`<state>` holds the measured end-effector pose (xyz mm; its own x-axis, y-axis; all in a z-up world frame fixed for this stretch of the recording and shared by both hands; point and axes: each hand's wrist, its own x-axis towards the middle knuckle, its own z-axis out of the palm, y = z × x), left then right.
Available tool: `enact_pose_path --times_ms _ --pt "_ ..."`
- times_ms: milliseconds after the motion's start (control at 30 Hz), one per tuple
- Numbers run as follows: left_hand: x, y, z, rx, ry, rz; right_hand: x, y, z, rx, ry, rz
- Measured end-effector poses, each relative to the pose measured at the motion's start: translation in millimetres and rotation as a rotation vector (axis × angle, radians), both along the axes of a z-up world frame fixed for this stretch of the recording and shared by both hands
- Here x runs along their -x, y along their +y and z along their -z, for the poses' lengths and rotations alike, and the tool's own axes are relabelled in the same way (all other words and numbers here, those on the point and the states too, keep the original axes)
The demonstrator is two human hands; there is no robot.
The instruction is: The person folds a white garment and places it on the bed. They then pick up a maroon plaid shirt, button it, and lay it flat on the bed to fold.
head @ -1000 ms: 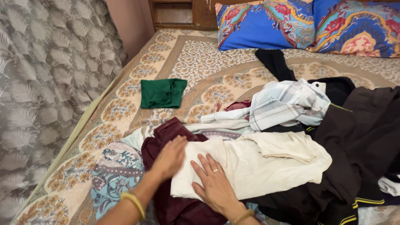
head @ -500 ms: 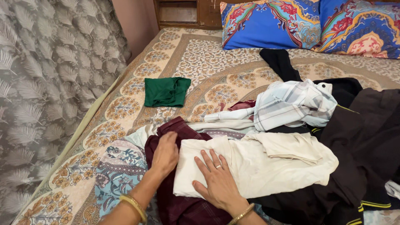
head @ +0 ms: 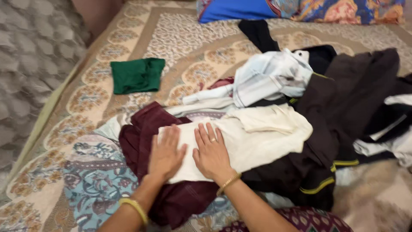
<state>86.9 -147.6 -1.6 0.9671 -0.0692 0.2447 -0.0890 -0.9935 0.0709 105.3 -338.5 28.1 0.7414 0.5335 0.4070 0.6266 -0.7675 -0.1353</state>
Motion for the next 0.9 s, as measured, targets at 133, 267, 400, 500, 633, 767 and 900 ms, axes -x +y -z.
enact_pose_path --times_ms 133,267,400,500,633,767,900 --pt "16 23 -3 0.028 -0.022 -0.059 -2 -7 1 -0.021 0.036 0.060" --pt "20 40 -13 -0.037 0.070 -0.159 -5 -2 -16 0.029 0.027 0.103" --pt "33 23 -29 0.027 -0.003 -0.181 -1 -12 -53 0.002 0.115 0.044" --pt "38 -12 -54 0.221 -0.072 -0.073 2 -32 -93 -0.290 0.026 -0.019" --pt "40 -74 -90 0.546 -0.187 0.159 0 -69 -133 -0.520 -0.153 0.036" --pt "36 -134 -122 0.722 -0.236 0.307 -17 -128 -152 -0.510 -0.312 0.199" --pt "29 -187 -142 0.770 -0.292 0.408 -26 -193 -144 -0.429 -0.040 0.610"
